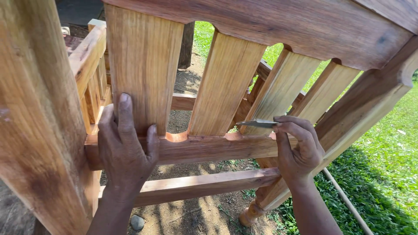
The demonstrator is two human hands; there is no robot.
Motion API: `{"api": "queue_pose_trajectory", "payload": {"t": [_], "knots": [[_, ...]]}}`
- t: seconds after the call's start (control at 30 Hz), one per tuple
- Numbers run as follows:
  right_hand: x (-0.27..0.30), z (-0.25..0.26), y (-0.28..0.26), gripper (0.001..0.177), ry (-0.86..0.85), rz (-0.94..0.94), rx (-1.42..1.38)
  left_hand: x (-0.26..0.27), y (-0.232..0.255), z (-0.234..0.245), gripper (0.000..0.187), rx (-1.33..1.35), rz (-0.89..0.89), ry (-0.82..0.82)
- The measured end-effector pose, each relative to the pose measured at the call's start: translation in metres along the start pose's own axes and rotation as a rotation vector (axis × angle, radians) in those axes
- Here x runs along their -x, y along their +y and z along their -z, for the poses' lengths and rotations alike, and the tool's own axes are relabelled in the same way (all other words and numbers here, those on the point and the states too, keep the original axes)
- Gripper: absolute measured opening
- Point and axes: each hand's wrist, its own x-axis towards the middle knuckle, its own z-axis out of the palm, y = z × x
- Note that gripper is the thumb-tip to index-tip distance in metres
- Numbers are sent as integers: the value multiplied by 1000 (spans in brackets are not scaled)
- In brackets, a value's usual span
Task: Sanding the surfaces of a wooden chair using a piece of sandpaper.
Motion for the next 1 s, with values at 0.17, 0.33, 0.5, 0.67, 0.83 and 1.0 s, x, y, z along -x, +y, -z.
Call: {"api": "queue_pose_trajectory", "payload": {"t": [0.17,0.33,0.5,0.67,0.83,1.0], "knots": [[-17,-43,-22,17,-68,128,-163,0,-3,3,86,13,8,1],[-15,-69,-40,19,-284,243,-120,1,-5,1,87,22,-1,-13],[10,-79,-31,22,-260,428,165,1,-5,3,88,39,-4,-4],[45,-84,-34,37,-322,459,370,1,-6,2,88,34,-8,-5],[64,-95,-38,90,-569,376,435,2,-5,-1,87,14,-4,-4],[29,-106,-22,97,-473,382,484,2,-5,0,86,0,0,-2]]}}
